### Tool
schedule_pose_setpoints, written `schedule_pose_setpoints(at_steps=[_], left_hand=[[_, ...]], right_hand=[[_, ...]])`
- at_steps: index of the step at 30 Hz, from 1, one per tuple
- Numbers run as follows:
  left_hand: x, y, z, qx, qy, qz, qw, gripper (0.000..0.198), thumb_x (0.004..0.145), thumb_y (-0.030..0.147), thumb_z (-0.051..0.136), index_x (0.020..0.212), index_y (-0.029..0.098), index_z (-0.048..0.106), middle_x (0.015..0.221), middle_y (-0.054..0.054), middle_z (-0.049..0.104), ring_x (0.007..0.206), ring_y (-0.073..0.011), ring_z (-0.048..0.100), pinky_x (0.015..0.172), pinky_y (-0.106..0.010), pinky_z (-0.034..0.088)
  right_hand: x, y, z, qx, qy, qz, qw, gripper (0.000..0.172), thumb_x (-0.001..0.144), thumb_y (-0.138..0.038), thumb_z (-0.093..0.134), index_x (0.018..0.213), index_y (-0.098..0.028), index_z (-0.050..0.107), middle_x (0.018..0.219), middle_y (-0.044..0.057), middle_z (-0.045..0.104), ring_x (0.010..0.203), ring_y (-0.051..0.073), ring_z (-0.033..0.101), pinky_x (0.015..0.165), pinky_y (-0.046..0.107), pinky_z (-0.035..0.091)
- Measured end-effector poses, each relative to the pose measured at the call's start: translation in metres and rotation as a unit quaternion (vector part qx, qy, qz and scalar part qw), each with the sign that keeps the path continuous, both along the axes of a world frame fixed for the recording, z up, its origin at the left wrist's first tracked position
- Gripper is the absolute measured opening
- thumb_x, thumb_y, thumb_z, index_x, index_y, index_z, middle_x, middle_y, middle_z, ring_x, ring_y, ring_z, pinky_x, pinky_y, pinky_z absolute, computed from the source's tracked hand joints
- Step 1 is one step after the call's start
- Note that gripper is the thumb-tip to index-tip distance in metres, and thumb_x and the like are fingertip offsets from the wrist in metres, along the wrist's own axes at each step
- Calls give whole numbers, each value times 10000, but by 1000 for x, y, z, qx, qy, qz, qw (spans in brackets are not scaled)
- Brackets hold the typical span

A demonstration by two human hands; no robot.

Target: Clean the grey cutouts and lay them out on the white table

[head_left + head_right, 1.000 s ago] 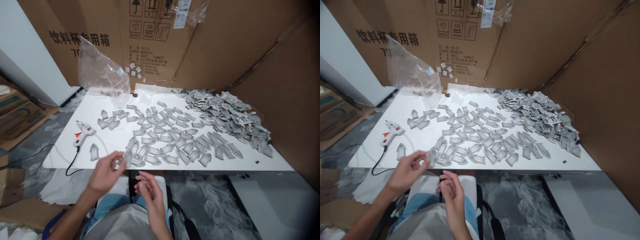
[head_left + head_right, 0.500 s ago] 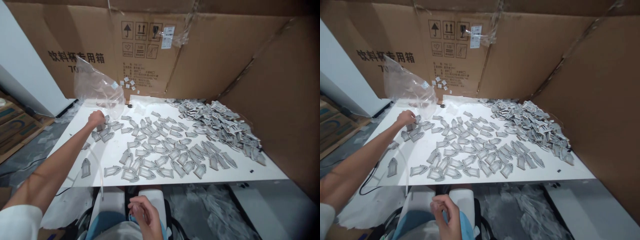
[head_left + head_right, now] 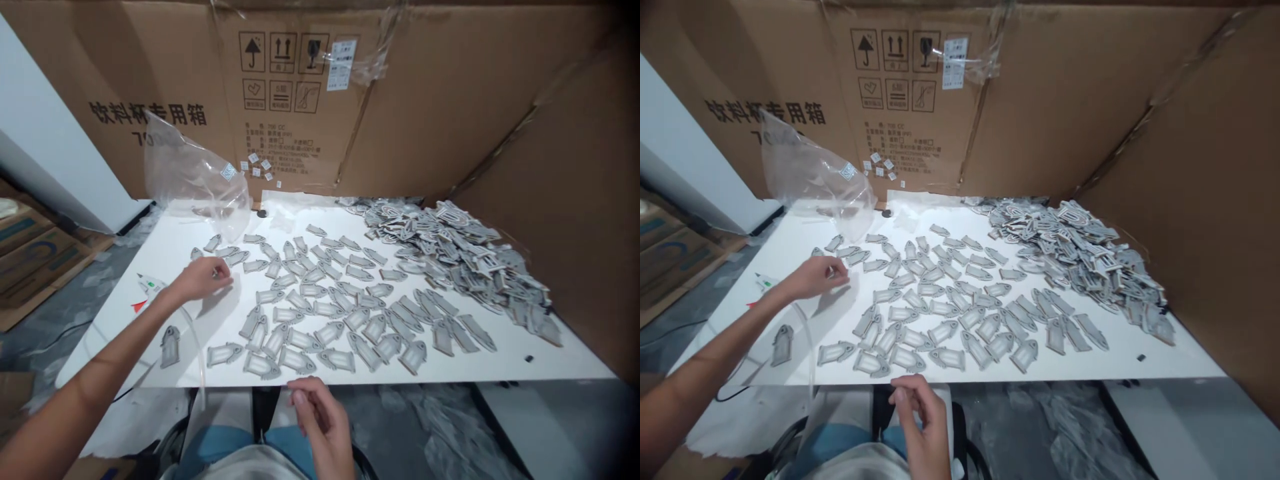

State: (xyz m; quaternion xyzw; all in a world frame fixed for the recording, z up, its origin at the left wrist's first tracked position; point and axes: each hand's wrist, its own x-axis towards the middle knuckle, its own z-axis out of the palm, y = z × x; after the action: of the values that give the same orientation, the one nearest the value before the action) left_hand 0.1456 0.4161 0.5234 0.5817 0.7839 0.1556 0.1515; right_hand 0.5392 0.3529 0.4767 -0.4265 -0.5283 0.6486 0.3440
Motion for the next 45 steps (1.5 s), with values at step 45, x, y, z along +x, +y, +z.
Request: schedule_pose_setpoints(at_steps=[45], left_hand=[[36,-13,-39,-2,-83,-117,990,239,847,446,578,928,248,684,783,-26,715,739,-243,649,703,-337,447]], right_hand=[[177,145,-31,317,-396,-417,754,556,903,-588,576,1107,-105,762,972,124,566,883,287,541,963,488,472]])
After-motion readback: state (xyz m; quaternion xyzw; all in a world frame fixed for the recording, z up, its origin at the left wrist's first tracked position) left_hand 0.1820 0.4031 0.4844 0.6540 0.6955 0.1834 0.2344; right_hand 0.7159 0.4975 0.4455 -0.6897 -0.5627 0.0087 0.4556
